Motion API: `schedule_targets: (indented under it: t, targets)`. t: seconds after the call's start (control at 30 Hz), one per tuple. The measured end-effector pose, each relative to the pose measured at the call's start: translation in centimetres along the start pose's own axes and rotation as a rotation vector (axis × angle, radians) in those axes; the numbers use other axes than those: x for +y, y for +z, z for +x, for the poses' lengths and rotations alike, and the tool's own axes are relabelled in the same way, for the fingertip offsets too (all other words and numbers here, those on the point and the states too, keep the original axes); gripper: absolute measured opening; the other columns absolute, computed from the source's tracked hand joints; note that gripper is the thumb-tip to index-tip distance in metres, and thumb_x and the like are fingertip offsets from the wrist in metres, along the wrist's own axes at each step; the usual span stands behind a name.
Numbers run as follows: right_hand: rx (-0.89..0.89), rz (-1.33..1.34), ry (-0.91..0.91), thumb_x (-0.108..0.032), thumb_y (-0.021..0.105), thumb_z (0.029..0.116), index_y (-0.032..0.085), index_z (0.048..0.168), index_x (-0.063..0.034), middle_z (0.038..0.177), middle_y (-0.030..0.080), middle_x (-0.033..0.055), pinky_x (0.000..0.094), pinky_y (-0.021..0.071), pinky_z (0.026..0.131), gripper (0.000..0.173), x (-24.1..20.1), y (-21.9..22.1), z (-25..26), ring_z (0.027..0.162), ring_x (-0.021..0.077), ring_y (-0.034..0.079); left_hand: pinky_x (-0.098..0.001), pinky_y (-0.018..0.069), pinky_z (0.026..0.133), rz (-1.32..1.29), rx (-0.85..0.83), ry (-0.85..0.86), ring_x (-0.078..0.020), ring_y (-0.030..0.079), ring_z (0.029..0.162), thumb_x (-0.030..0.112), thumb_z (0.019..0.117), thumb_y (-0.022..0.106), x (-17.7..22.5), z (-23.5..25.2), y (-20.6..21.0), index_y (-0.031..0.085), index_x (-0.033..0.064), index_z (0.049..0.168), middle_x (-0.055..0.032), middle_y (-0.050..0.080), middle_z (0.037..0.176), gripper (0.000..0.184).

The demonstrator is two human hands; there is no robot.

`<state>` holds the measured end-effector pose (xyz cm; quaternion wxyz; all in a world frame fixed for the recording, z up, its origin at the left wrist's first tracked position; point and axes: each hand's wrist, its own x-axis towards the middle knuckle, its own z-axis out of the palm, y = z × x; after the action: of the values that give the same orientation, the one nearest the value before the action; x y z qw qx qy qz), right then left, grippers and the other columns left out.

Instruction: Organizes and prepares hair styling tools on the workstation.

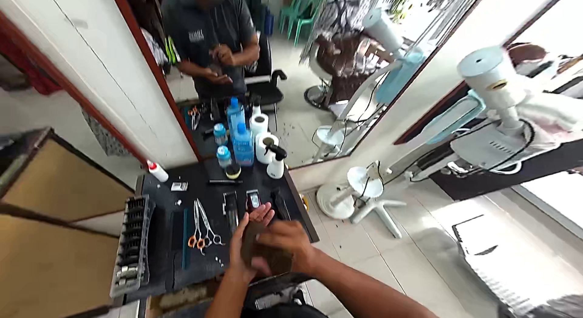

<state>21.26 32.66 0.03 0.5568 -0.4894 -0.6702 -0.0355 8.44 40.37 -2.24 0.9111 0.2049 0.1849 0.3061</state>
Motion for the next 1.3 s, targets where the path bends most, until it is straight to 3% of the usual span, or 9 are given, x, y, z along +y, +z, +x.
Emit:
schedule_targets:
  t: [0.13, 0.23, 0.3, 0.5, 0.63, 0.77, 0.9, 1.07, 1.3]
  targets:
    - [0.027, 0.016, 0.123, -0.031, 0.085, 0.0793, 0.078, 0.101, -0.0085, 0.09, 0.072, 0.0114, 0.0386, 0.0599, 0.075, 0.032, 0.9, -0.4, 2.5, 0.085, 0.0196, 0.07, -0.0438, 0.0565, 0.097, -0.091, 0.057, 0.024, -0.0242, 0.068, 0.113, 0.038, 0.1116, 0.021, 0.7, -1.2, 1.7, 0.057, 0.0099, 0.127, -0.0102, 0.07, 0.122, 0.049]
    - [-0.19, 0.041, -0.1, -0.024, 0.085, 0.0755, 0.076, 0.104, -0.009, 0.086, 0.069, 0.0138, 0.0424, 0.0584, 0.064, 0.033, -1.5, 0.8, 2.0, 0.076, 0.0262, 0.068, -0.0424, 0.0457, 0.112, -0.178, -0.063, 0.065, -0.022, 0.052, 0.139, 0.04, 0.1113, 0.018, 1.7, -0.8, 1.0, 0.04, 0.0096, 0.154, -0.0084, 0.055, 0.15, 0.057]
    - [-0.132, -0.052, 0.041, -0.02, 0.086, 0.0737, 0.078, 0.101, -0.0109, 0.095, 0.073, 0.0135, 0.0467, 0.0619, 0.07, 0.03, 0.9, 1.1, 3.0, 0.083, 0.0269, 0.072, -0.0408, 0.0551, 0.1, -0.028, 0.012, 0.129, -0.0208, 0.066, 0.119, 0.036, 0.1113, 0.021, 2.0, -1.1, 1.7, 0.053, 0.0109, 0.14, -0.0069, 0.068, 0.129, 0.05]
    - [-0.188, 0.107, -0.183, -0.034, 0.084, 0.08, 0.076, 0.106, -0.0112, 0.081, 0.064, 0.0119, 0.0364, 0.0562, 0.063, 0.035, -1.7, 1.9, 1.3, 0.072, 0.0224, 0.064, -0.0405, 0.0477, 0.108, 0.061, 0.046, 0.199, -0.0169, 0.055, 0.136, 0.045, 0.1114, 0.023, 3.5, -1.4, 1.5, 0.04, 0.017, 0.156, -0.0015, 0.056, 0.15, 0.055]
    - [-0.019, 0.019, 0.095, -0.034, 0.087, 0.0764, 0.079, 0.1, -0.0108, 0.087, 0.07, 0.0105, 0.0367, 0.0581, 0.065, 0.034, 1.6, 1.8, 2.7, 0.075, 0.0188, 0.068, -0.0368, 0.0541, 0.099, 0.117, 0.003, 0.183, -0.0172, 0.065, 0.117, 0.034, 0.1116, 0.022, 3.0, -1.7, 1.4, 0.05, 0.0114, 0.148, -0.0053, 0.066, 0.132, 0.051]
    - [-0.2, 0.165, -0.223, -0.034, 0.082, 0.0841, 0.077, 0.103, -0.0108, 0.078, 0.063, 0.0112, 0.0356, 0.0545, 0.06, 0.03, -2.7, 1.9, 1.7, 0.069, 0.0223, 0.063, -0.042, 0.0437, 0.113, 0.036, -0.037, 0.109, -0.0189, 0.05, 0.141, 0.039, 0.1104, 0.027, 3.8, -1.0, 0.8, 0.04, 0.0128, 0.156, -0.0055, 0.052, 0.154, 0.055]
    - [-0.008, 0.025, 0.004, -0.034, 0.085, 0.0792, 0.079, 0.1, -0.0105, 0.085, 0.07, 0.0102, 0.0339, 0.0583, 0.064, 0.032, 1.2, 1.8, 3.5, 0.075, 0.0169, 0.068, -0.0364, 0.058, 0.093, 0.019, 0.041, 0.113, -0.0185, 0.07, 0.109, 0.026, 0.1109, 0.028, 3.3, -1.3, 1.9, 0.058, 0.0102, 0.134, -0.0075, 0.071, 0.12, 0.041]
    - [-0.169, 0.163, -0.262, -0.036, 0.08, 0.0865, 0.075, 0.105, -0.0121, 0.078, 0.062, 0.0112, 0.0347, 0.0535, 0.06, 0.031, -2.2, 1.6, 2.6, 0.069, 0.0218, 0.062, -0.0404, 0.045, 0.111, -0.057, -0.085, -0.012, -0.0208, 0.053, 0.138, 0.043, 0.1108, 0.013, 3.9, 0.0, 1.1, 0.041, 0.0111, 0.154, -0.0076, 0.055, 0.15, 0.06]
    - [-0.035, 0.074, -0.006, -0.033, 0.086, 0.0766, 0.078, 0.105, -0.0095, 0.086, 0.07, 0.012, 0.0364, 0.058, 0.065, 0.037, -0.2, 0.5, 4.4, 0.075, 0.0192, 0.068, -0.0405, 0.0573, 0.097, -0.043, 0.024, 0.05, -0.0225, 0.07, 0.113, 0.038, 0.1114, 0.023, 3.7, -0.8, 2.1, 0.06, 0.0094, 0.128, -0.0098, 0.072, 0.121, 0.05]
